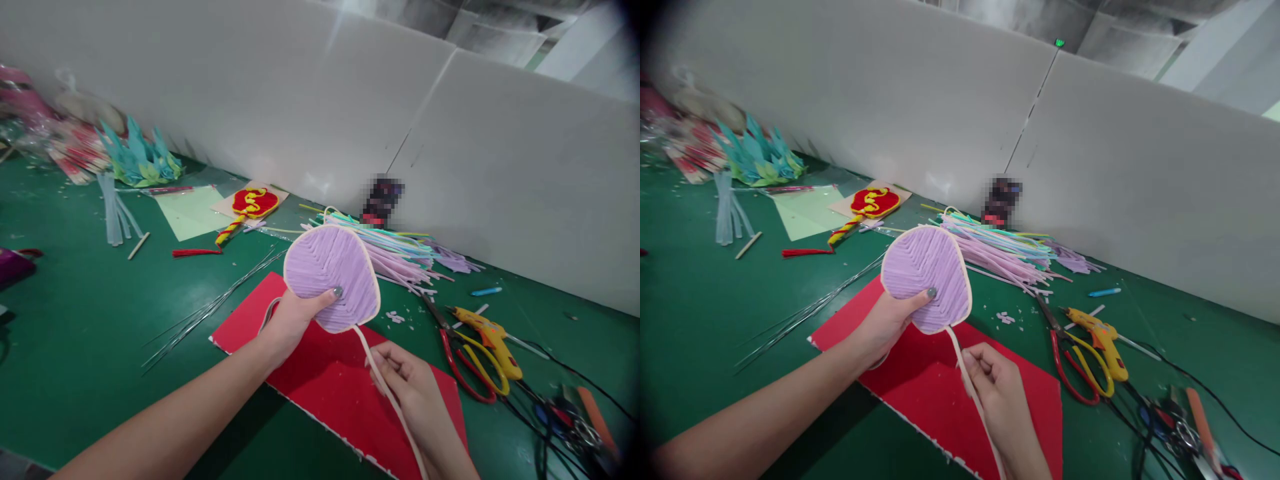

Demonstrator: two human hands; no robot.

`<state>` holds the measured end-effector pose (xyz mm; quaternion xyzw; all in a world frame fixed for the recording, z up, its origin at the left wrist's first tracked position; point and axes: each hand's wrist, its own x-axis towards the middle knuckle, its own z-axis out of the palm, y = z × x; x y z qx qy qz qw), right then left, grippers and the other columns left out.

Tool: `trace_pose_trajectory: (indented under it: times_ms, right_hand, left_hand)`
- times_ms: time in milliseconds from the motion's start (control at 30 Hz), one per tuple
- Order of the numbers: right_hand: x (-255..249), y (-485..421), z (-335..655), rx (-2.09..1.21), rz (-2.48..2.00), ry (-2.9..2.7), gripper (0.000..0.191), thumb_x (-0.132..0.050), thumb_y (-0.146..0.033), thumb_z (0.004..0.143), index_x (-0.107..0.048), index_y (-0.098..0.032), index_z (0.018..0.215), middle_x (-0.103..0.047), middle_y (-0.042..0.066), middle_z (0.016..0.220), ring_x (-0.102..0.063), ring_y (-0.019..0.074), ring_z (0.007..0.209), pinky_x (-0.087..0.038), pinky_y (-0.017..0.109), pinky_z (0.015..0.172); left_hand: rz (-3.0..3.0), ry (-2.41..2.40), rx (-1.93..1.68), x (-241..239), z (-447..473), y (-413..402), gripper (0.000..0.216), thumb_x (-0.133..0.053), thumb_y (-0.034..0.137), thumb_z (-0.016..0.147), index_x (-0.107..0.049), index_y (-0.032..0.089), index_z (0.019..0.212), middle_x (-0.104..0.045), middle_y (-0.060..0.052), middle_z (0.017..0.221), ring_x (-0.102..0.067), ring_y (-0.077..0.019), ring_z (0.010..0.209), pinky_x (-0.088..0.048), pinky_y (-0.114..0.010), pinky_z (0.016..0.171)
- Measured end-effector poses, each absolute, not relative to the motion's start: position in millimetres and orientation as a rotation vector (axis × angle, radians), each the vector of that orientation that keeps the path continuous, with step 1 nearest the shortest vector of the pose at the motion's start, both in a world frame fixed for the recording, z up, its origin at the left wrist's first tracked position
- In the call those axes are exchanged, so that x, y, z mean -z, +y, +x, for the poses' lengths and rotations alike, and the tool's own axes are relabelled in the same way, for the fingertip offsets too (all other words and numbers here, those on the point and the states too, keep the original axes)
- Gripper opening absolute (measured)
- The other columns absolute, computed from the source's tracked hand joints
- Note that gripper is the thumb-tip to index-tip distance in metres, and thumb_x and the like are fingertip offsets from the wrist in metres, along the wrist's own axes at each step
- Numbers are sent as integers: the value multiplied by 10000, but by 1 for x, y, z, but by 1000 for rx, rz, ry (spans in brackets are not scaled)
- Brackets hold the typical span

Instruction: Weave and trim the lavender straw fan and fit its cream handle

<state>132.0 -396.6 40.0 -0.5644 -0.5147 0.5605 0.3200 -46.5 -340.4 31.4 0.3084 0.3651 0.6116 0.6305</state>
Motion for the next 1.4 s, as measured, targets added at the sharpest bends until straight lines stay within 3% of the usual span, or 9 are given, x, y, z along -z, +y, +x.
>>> trace_pose_trajectory:
  times_ms: [200,300,367,567,800,933,1033,1233,1400]
  right_hand:
    - [-35,-395,137,-2033,-1194,-874,203,-640,-332,681,-535,-162,646,-331,-98,383,-151,18,334,-94,164,338]
    - [-33,-396,135,-2151,-1104,-735,119,-635,-224,644,-533,-163,637,-300,-114,375,-107,9,322,-80,157,327]
    - [-33,-395,133,-2106,-1132,-777,151,-638,-269,665,-534,-162,637,-304,-110,379,-129,12,323,-93,156,328]
    - [-42,-399,127,-1250,-1545,-1441,275,-536,-425,788,-587,-168,708,-552,-6,573,-476,96,508,-338,183,461]
    - [-35,-409,127,-47,-1499,-1944,191,-465,-233,854,-640,-166,816,-696,49,719,-645,135,626,-429,181,565]
    - [-31,-410,125,215,-1398,-2019,177,-482,-181,846,-655,-147,848,-708,77,717,-658,153,634,-444,196,594]
    - [-33,-409,125,-13,-1478,-1941,193,-458,-226,860,-641,-167,840,-701,65,729,-644,149,625,-439,197,565]
    - [-44,-396,135,-1175,-1516,-1599,301,-507,-420,823,-569,-170,668,-535,-13,536,-485,106,506,-346,201,481]
    - [-38,-392,141,-1789,-1396,-1106,345,-655,-466,701,-525,-148,667,-398,-75,422,-238,24,368,-131,177,377]
  left_hand:
    - [752,810,-1367,-34,-46,-342,655,-708,213,668,-459,236,1273,-602,-72,1184,-535,-245,1105,-375,-418,992]
    - [761,829,-1388,-33,-46,-342,653,-699,212,679,-447,237,1281,-589,-70,1202,-523,-241,1119,-365,-416,1002]
    - [772,845,-1406,-31,-46,-342,656,-698,207,680,-443,243,1284,-579,-64,1217,-519,-234,1124,-361,-408,1008]
    - [759,850,-1422,-30,-46,-341,654,-699,204,678,-447,255,1279,-586,-55,1208,-514,-229,1131,-361,-400,1012]
    - [681,869,-1393,-33,-44,-342,629,-698,219,678,-467,250,1262,-598,-57,1191,-510,-233,1138,-376,-411,999]
    - [643,928,-1417,-30,-43,-342,622,-711,236,659,-492,236,1240,-598,-66,1191,-531,-238,1113,-393,-412,984]
    - [686,932,-1427,-31,-43,-342,609,-711,246,657,-505,218,1229,-602,-75,1184,-539,-241,1101,-383,-415,990]
    - [797,888,-1394,-33,-47,-342,632,-716,238,652,-492,231,1242,-615,-67,1163,-532,-237,1107,-355,-420,1009]
    - [827,853,-1308,-36,-51,-342,651,-731,220,635,-493,221,1241,-623,-87,1147,-520,-259,1121,-359,-448,995]
